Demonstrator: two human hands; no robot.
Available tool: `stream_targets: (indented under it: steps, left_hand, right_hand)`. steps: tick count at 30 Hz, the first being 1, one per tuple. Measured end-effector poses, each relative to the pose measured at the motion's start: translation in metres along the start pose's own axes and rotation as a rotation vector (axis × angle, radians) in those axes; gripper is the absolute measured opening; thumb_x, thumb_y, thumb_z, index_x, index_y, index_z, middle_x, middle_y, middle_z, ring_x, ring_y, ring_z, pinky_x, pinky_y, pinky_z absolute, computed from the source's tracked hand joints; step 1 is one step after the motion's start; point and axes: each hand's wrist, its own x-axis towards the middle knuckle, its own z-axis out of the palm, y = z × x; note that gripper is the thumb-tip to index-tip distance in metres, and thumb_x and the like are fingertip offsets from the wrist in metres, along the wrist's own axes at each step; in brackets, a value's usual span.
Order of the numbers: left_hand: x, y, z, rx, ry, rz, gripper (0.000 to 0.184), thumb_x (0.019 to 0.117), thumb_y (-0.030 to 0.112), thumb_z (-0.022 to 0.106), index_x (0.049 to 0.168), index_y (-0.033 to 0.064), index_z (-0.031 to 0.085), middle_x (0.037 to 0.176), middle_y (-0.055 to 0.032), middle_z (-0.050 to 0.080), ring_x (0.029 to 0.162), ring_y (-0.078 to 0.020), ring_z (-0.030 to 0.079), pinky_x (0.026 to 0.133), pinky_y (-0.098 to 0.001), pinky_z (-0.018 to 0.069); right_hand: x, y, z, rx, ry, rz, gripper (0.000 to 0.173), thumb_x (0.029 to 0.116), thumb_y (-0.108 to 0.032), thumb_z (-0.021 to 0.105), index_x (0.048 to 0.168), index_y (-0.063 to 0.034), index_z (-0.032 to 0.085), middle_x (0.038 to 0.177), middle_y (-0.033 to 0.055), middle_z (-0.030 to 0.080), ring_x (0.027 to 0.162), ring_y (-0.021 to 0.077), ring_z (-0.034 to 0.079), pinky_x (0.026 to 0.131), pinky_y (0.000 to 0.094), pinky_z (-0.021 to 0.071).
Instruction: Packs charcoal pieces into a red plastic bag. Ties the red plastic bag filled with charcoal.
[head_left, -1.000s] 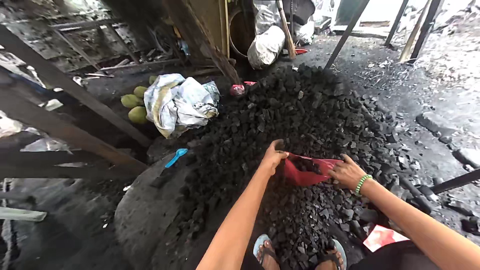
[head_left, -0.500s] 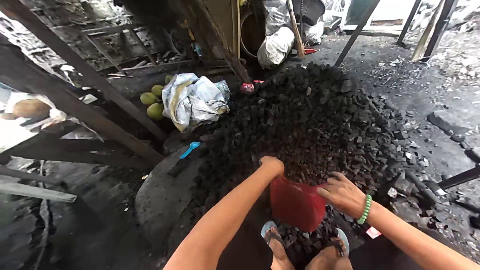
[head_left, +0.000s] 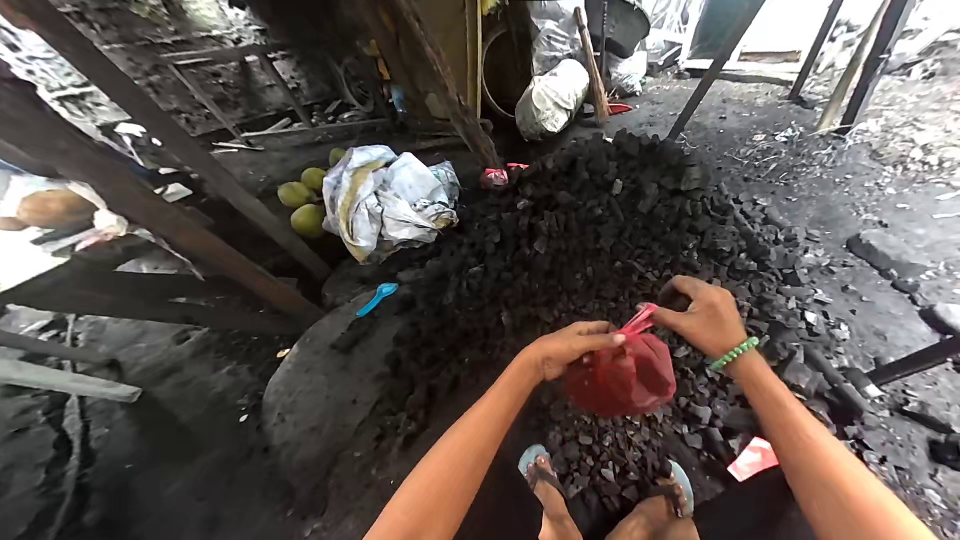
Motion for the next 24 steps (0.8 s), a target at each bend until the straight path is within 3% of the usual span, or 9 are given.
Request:
stream_targets:
  steps: [2,3,5,8,10,12,15,18,24]
  left_hand:
    - [0.003,0.005,0.012,0.064,0.060,0.136,0.020,0.1016,0.006,0.057,0.119,-0.0049,0.059,0.093,-0.0073,0.064,0.081,-0.0081,0.060,0.078,-0.0277,0.0527]
    - [0.006,0.001,0.016,0.077,0.097,0.198,0.019,0.1006,0.005,0.057,0.117,-0.0049,0.060,0.092,-0.0070,0.065,0.080,-0.0072,0.060,0.077,-0.0267,0.0528]
    - [0.011,-0.008,0.020,0.071,0.147,0.265,0.016,0.1009,0.006,0.056,0.114,-0.0016,0.062,0.088,-0.0040,0.064,0.073,-0.0041,0.058,0.069,-0.0224,0.0509]
    - [0.003,-0.007,0.023,0.290,0.211,0.250,0.018,0.1032,0.008,0.056,0.116,-0.0010,0.065,0.087,-0.0081,0.065,0.072,-0.0115,0.059,0.070,-0.0290,0.0513]
    - [-0.005,-0.003,0.030,0.689,0.291,0.326,0.025,0.1011,0.008,0.061,0.125,0.0023,0.067,0.096,-0.0159,0.073,0.084,-0.0262,0.071,0.080,-0.0461,0.0577]
    - [-0.004,-0.016,0.035,1.019,0.400,0.550,0.029,0.0980,0.011,0.065,0.126,0.0032,0.067,0.089,-0.0155,0.074,0.079,-0.0313,0.073,0.073,-0.0516,0.0597]
    - [0.003,-0.036,0.035,1.289,0.518,0.866,0.011,0.0952,0.012,0.065,0.092,0.0046,0.073,0.075,-0.0093,0.068,0.070,-0.0262,0.070,0.064,-0.0421,0.0584]
    - [-0.010,-0.021,0.036,1.175,0.315,0.535,0.021,0.1012,0.015,0.059,0.098,-0.0014,0.073,0.089,-0.0174,0.073,0.087,-0.0344,0.073,0.078,-0.0532,0.0574]
    - [-0.020,-0.010,0.024,0.893,0.098,-0.120,0.054,0.0983,-0.001,0.057,0.149,0.0117,0.045,0.130,-0.0240,0.062,0.116,-0.0426,0.064,0.098,-0.0620,0.0494]
  right_hand:
    - [-0.014,0.005,0.022,0.461,-0.054,0.216,0.017,0.1000,-0.016,0.064,0.104,-0.0006,0.068,0.081,0.0068,0.069,0.060,0.0141,0.062,0.057,0.0346,0.0555]
    - [-0.024,0.008,0.037,0.735,-0.085,0.290,0.027,0.1054,-0.024,0.048,0.106,-0.0047,0.067,0.081,0.0015,0.070,0.060,0.0079,0.062,0.055,0.0276,0.0552]
    - [-0.042,0.004,0.055,1.104,-0.112,0.425,0.049,0.1088,-0.045,0.034,0.104,-0.0100,0.068,0.083,-0.0008,0.074,0.069,0.0062,0.069,0.063,0.0249,0.0595]
    - [-0.052,-0.002,0.066,1.175,-0.056,0.538,0.058,0.1114,-0.047,0.024,0.097,-0.0105,0.066,0.075,-0.0012,0.072,0.062,0.0056,0.068,0.057,0.0225,0.0578]
    - [-0.050,-0.008,0.072,1.131,-0.036,0.652,0.060,0.1121,-0.045,0.019,0.090,-0.0095,0.062,0.065,-0.0005,0.065,0.052,0.0061,0.060,0.047,0.0226,0.0514]
    - [-0.044,-0.012,0.078,1.054,-0.063,0.764,0.060,0.1127,-0.045,0.021,0.079,-0.0093,0.056,0.054,-0.0002,0.054,0.041,0.0062,0.046,0.039,0.0220,0.0383]
    - [-0.042,0.004,0.082,1.197,-0.195,0.650,0.038,0.1113,-0.026,0.036,0.095,-0.0073,0.064,0.061,-0.0008,0.059,0.041,0.0016,0.044,0.038,0.0164,0.0363]
    - [-0.041,0.011,0.082,1.168,-0.264,0.527,0.021,0.0941,-0.011,0.045,0.102,-0.0091,0.064,0.065,-0.0031,0.061,0.043,-0.0001,0.047,0.040,0.0156,0.0380]
    - [-0.057,0.007,0.098,0.774,-0.084,0.396,0.022,0.1066,-0.013,0.049,0.105,-0.0003,0.068,0.078,0.0043,0.066,0.061,0.0103,0.061,0.062,0.0298,0.0566]
